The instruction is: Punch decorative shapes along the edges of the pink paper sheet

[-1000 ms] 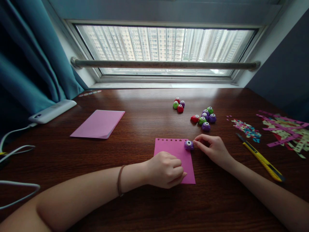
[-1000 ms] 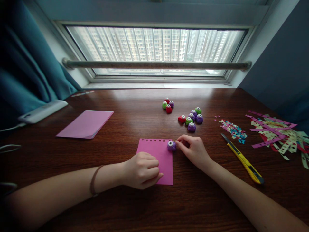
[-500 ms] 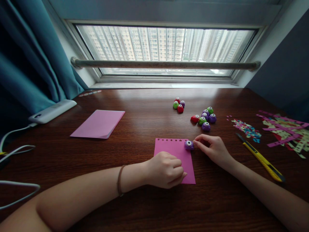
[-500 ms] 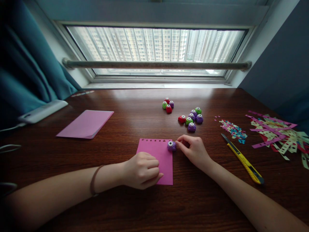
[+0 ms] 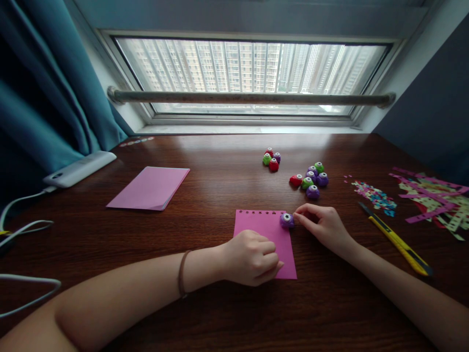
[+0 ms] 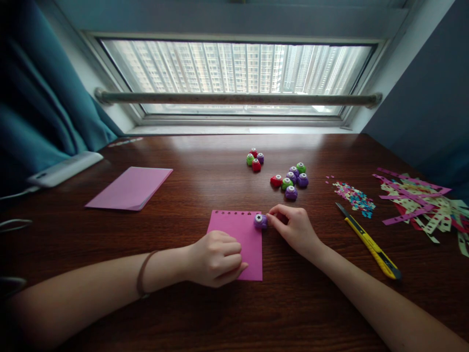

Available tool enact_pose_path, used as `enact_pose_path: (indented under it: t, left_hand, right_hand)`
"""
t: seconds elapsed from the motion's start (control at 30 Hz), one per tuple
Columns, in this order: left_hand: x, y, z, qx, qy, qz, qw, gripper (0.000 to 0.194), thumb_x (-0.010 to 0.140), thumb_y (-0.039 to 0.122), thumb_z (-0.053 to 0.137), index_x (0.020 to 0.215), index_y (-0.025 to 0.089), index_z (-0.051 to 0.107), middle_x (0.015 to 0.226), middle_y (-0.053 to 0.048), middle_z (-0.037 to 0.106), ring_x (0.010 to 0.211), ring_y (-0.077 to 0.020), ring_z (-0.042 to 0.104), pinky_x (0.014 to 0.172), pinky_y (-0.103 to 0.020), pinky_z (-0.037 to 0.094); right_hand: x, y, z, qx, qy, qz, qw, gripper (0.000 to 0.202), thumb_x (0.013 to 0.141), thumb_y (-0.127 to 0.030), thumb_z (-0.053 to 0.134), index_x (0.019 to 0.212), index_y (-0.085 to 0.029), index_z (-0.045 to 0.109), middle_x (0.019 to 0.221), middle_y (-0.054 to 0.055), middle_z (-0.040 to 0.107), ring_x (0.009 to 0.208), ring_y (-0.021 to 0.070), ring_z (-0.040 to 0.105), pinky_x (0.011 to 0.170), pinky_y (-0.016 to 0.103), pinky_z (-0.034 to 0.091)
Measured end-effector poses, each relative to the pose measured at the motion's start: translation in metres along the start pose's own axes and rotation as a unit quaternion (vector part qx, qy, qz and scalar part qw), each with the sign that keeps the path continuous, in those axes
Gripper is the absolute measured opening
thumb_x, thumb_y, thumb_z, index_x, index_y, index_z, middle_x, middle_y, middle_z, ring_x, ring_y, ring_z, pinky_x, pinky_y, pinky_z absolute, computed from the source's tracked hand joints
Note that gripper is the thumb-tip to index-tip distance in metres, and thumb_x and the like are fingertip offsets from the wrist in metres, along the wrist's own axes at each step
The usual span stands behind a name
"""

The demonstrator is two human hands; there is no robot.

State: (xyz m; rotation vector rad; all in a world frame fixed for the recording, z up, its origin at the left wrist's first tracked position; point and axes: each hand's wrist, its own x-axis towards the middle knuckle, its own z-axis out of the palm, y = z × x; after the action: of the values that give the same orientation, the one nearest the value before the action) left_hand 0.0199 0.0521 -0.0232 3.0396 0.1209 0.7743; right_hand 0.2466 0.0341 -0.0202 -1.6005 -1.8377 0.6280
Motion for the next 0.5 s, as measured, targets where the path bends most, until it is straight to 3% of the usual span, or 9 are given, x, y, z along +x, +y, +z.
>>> enact_pose_path:
  t: [0.5]
  left_hand:
    - [0.0003,0.0006,-0.0001,-0.007,0.004,-0.006,1.000,0.030,0.086,0.021,0.045,0.056,0.017,0.045,0.053,0.002,0.048,0.045,-0.0097,0.043,0.044,-0.026,0.030]
  right_hand:
    - [-0.0002,-0.0018,-0.0009,0.001,-0.002,0.005,1.000,0.019,0.082,-0.033,0.054,0.077,-0.018,0.065,0.069,-0.001,0.063,0.063,0.0124,0.054,0.058,0.022,0.039]
